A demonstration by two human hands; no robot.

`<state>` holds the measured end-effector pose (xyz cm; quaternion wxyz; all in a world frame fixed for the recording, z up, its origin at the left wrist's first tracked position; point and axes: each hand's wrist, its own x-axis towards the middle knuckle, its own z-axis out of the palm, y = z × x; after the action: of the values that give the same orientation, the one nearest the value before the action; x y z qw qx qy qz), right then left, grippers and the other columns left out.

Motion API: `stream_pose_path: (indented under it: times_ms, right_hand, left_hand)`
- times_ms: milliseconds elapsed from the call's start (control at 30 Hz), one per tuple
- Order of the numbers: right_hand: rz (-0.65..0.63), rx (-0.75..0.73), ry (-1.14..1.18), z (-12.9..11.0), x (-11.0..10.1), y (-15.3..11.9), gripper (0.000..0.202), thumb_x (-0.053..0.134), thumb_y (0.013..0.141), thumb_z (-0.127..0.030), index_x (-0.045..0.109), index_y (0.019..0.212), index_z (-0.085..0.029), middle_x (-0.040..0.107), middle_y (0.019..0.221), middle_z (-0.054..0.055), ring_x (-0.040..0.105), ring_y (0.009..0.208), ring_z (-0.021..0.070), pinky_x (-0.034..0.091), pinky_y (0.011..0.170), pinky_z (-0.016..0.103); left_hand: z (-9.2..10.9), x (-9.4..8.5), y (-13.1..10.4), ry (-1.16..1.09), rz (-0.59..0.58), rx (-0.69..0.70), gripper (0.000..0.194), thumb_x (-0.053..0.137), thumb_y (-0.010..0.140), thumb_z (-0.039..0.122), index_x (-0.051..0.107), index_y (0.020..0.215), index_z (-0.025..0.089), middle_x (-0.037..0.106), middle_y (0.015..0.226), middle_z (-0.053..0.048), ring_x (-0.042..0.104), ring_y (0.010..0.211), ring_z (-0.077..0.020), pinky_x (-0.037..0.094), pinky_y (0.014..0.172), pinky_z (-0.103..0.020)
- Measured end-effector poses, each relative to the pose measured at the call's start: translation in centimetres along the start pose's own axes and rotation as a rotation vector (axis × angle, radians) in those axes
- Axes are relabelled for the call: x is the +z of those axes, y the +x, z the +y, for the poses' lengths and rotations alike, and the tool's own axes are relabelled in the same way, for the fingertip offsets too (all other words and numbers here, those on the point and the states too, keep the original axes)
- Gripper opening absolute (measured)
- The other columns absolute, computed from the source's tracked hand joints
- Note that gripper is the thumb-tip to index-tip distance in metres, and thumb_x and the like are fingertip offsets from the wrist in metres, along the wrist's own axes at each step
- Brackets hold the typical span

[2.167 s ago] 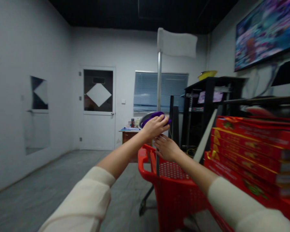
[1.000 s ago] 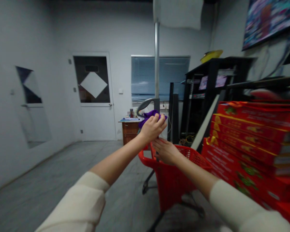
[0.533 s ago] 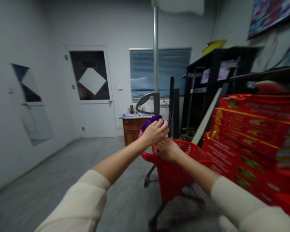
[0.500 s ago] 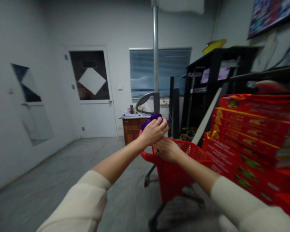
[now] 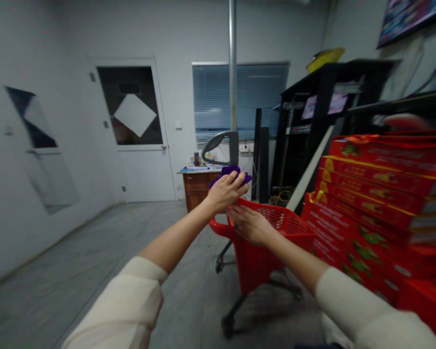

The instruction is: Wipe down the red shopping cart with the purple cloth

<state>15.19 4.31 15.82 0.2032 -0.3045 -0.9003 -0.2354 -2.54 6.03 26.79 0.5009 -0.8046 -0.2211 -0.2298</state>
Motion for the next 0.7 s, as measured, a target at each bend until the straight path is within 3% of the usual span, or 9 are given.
stream_pose_path:
  times_ms: [233,433,700]
  right_hand:
    - [-0.053,-0.009,-0.008,-0.3,0.9,-1.4,0.063,0.052,0.091,-0.028,0.033,0.149,-0.016,0.042,0.15,0.009,0.034,0.141,0.0219,0.027,0.118,0.041]
    - [-0.067,-0.012,-0.025,-0.8,1.6,-2.3,0.059,0.05,0.092,-0.027,0.036,0.148,-0.017,0.039,0.152,0.008,0.028,0.144,0.0211,0.027,0.117,0.042]
    - [-0.067,0.002,-0.036,-1.1,2.7,-3.2,0.062,0.052,0.091,-0.03,0.034,0.149,-0.017,0.045,0.148,0.008,0.036,0.14,0.0217,0.027,0.117,0.042]
  left_hand:
    - [1.4,1.0,-1.2,-0.044,-0.061,0.071,0.03,0.045,0.095,0.025,0.06,0.121,0.027,0.052,0.138,-0.009,0.048,0.123,-0.0247,0.045,0.091,-0.035]
    - [1.5,1.5,-1.7,-0.062,-0.048,-0.01,0.033,0.046,0.095,0.025,0.057,0.125,0.028,0.047,0.143,-0.009,0.046,0.125,-0.0256,0.044,0.095,-0.038]
    - [2.7,2.8,-3.7,-0.123,-0.064,0.135,0.032,0.045,0.095,0.023,0.06,0.122,0.027,0.052,0.139,-0.009,0.048,0.123,-0.0244,0.046,0.092,-0.035]
